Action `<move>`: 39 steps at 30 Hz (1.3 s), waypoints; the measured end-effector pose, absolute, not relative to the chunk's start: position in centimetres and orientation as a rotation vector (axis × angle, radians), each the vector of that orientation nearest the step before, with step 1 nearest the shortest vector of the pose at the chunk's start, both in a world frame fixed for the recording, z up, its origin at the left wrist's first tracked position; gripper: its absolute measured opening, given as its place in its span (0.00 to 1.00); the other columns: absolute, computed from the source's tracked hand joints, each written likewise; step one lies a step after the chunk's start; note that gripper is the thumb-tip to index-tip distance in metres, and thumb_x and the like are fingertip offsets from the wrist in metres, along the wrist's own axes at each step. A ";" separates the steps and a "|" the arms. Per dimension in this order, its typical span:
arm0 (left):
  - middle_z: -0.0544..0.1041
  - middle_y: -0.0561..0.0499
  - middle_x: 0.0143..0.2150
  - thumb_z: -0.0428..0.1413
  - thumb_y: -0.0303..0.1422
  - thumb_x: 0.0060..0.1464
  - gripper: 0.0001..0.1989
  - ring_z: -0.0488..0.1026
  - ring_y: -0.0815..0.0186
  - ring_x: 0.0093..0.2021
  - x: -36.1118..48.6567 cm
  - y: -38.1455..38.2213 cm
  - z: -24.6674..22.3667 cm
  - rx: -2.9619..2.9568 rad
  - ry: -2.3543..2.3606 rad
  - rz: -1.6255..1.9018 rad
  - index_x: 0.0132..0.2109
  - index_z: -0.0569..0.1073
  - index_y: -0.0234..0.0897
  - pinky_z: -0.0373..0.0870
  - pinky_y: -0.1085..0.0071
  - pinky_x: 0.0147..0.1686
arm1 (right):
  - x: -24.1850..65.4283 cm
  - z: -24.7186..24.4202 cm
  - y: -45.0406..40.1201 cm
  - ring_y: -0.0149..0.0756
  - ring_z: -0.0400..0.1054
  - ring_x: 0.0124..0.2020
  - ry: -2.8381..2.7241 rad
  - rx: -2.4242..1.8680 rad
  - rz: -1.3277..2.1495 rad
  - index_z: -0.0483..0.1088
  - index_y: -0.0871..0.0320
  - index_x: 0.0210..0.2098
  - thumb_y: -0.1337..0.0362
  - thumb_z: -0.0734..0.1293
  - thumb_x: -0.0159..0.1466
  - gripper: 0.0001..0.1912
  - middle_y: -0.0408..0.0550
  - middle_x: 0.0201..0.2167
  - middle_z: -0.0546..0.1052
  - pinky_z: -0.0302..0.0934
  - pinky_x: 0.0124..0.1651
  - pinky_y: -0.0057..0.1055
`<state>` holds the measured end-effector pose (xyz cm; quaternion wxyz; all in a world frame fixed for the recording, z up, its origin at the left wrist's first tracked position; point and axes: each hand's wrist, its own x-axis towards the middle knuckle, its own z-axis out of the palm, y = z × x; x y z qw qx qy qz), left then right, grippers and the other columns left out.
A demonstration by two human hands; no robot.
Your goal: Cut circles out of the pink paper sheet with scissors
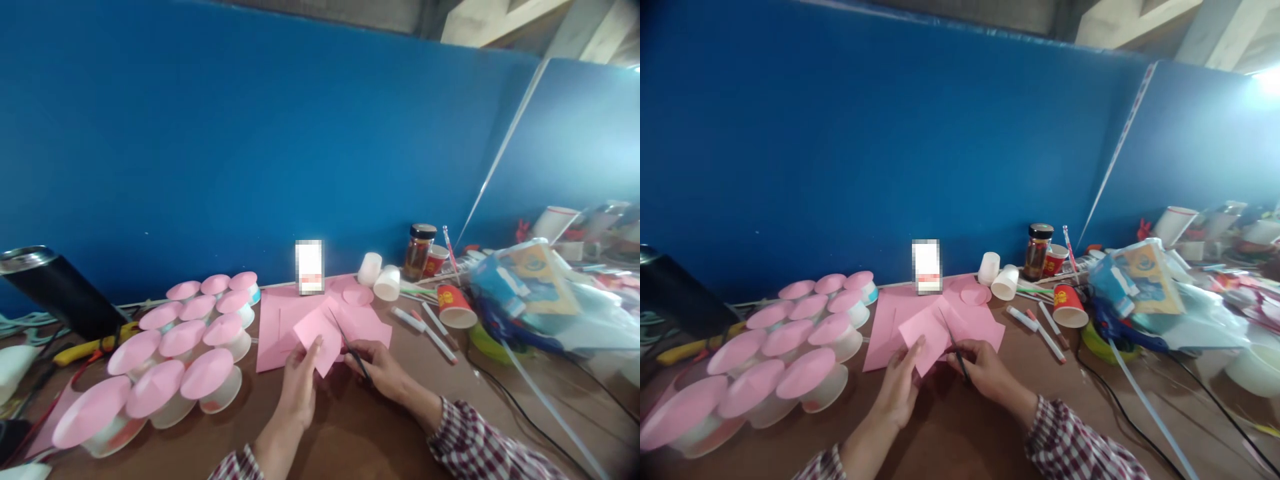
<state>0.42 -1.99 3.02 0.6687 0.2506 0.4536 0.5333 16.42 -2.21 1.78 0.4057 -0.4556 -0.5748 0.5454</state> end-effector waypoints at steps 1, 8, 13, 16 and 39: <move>0.77 0.48 0.32 0.63 0.45 0.42 0.23 0.76 0.62 0.31 0.8 -2.3 2.9 0.508 1.019 1.227 0.42 0.72 0.35 0.72 0.69 0.31 | 16.3 1.7 -2.3 0.25 0.56 0.17 -1.442 -1.140 1.368 0.73 0.63 0.33 0.49 0.68 0.57 0.21 0.39 0.17 0.66 0.50 0.20 0.21; 0.77 0.42 0.40 0.65 0.40 0.40 0.27 0.75 0.59 0.39 1.7 -3.7 3.1 0.817 0.874 1.277 0.46 0.70 0.32 0.71 0.68 0.41 | 15.0 2.3 -3.0 0.27 0.57 0.20 -1.328 -1.079 1.303 0.71 0.62 0.27 0.49 0.70 0.54 0.20 0.40 0.18 0.65 0.52 0.21 0.22; 0.78 0.44 0.40 0.65 0.35 0.41 0.27 0.76 0.62 0.35 1.7 -3.9 3.8 0.865 0.838 1.266 0.49 0.66 0.35 0.72 0.68 0.35 | 14.0 2.9 -3.5 0.24 0.52 0.16 -1.141 -1.149 1.383 0.69 0.61 0.25 0.46 0.69 0.53 0.22 0.38 0.17 0.63 0.47 0.16 0.21; 0.78 0.47 0.33 0.64 0.38 0.43 0.22 0.74 0.65 0.27 2.0 -3.5 3.0 0.854 0.903 1.331 0.44 0.69 0.34 0.71 0.71 0.27 | 13.4 2.8 -3.6 0.23 0.51 0.14 -1.106 -1.178 1.387 0.67 0.60 0.22 0.44 0.67 0.54 0.23 0.38 0.16 0.63 0.45 0.14 0.20; 0.79 0.46 0.37 0.65 0.32 0.41 0.14 0.75 0.61 0.42 1.8 -1.8 2.1 0.274 0.951 1.395 0.37 0.77 0.31 0.72 0.69 0.42 | 11.8 2.0 -3.2 0.32 0.62 0.27 -1.490 -1.059 1.204 0.73 0.62 0.36 0.57 0.67 0.60 0.13 0.44 0.26 0.72 0.56 0.29 0.25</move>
